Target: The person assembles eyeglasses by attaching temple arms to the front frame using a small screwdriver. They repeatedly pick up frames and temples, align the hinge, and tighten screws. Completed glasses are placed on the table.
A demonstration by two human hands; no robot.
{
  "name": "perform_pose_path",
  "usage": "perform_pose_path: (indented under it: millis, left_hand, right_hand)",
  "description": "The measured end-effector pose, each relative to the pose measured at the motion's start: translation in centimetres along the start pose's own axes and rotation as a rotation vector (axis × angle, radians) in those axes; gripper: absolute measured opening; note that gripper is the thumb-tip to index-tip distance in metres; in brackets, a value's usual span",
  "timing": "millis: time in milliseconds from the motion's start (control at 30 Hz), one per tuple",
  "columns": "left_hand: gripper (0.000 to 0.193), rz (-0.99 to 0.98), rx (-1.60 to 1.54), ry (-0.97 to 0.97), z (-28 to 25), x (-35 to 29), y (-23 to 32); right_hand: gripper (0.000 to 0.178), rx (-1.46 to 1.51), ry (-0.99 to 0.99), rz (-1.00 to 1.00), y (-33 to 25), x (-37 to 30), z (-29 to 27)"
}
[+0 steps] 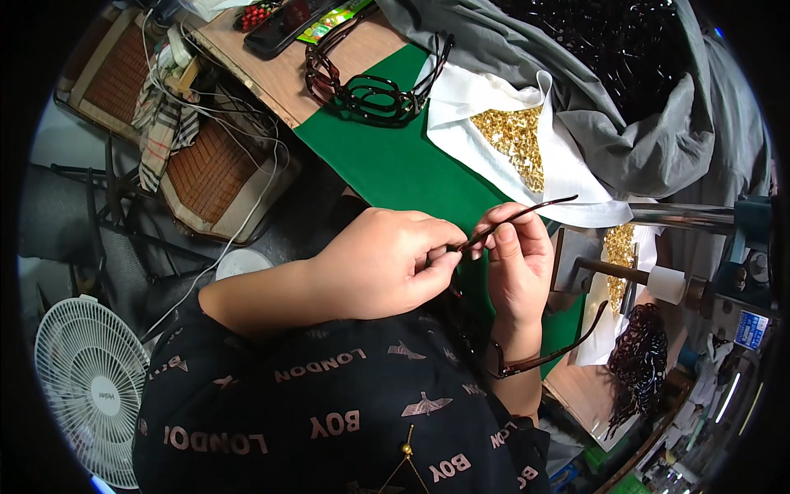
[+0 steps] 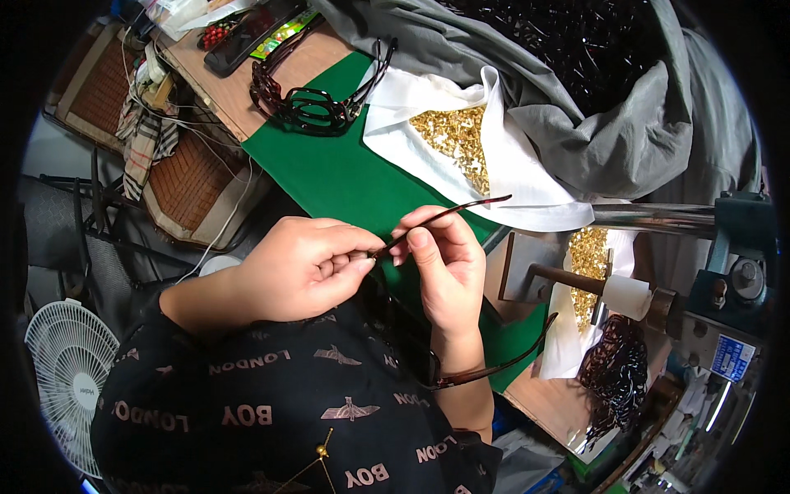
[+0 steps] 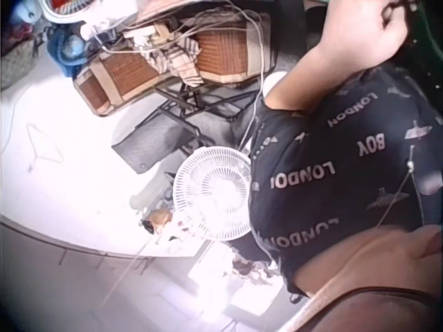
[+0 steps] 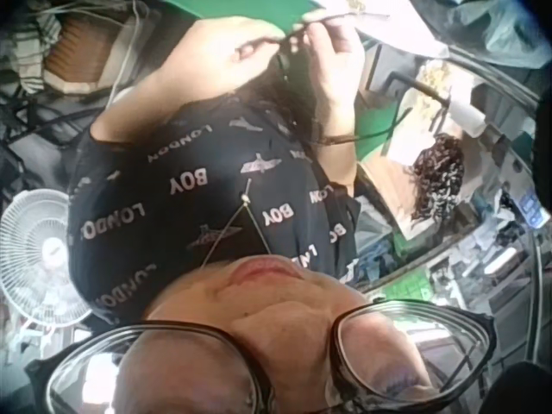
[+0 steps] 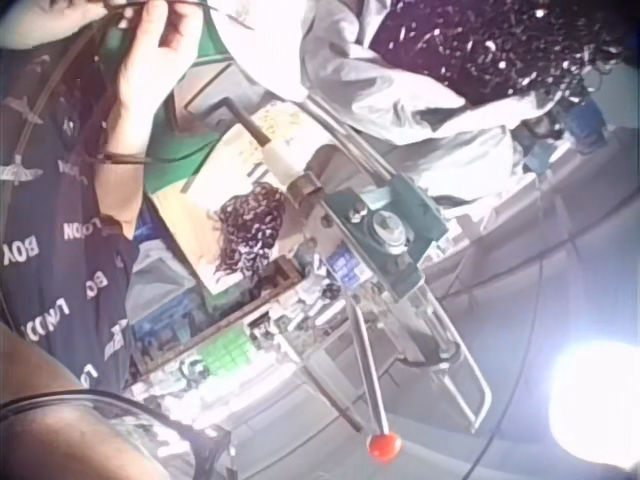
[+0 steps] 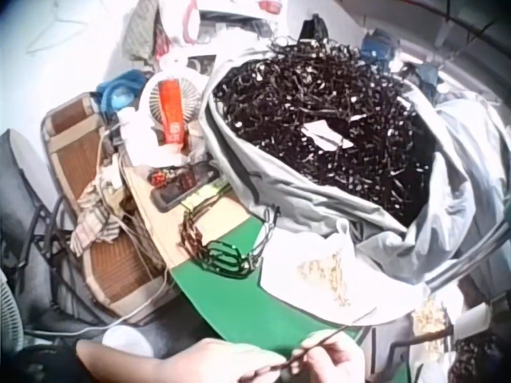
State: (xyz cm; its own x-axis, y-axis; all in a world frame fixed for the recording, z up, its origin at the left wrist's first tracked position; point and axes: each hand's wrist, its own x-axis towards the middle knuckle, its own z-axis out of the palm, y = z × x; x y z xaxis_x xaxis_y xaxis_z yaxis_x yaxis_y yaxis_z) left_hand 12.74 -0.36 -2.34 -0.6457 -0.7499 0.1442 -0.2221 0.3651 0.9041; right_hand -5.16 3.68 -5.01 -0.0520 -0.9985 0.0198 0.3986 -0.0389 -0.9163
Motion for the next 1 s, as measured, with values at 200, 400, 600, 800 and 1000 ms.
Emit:
perform_pose_path:
  millis: [200,400,600,800,1000]
  left_hand:
    - [0.016,-0.033,-0.064,-0.044,0.05,0.14,-0.16]
    - [0.014,-0.063,-0.013,-0.118,-0.05,0.63,0.29]
    - [0.01,-0.025,-0.034,-0.081,0.58,0.58,-0.5]
    - [0.009,-0.09,-0.078,-0.143,0.46,0.79,-0.07]
    - [0.01,-0.23,-0.161,-0.207,0.57,0.68,-0.27]
  right_hand:
    - [0.013,0.034,0.033,0.035,0.08,-0.12,-0.29]
    - [0.011,0.015,0.047,0.059,0.15,-0.18,-0.55]
    - [0.012,-0.003,0.081,0.084,0.24,-0.15,-0.37]
    - [0.012,-0.024,0.12,0.115,-0.19,-0.25,-0.18]
    - [0.013,-0.068,0.14,0.125,-0.23,-0.31,-0.06]
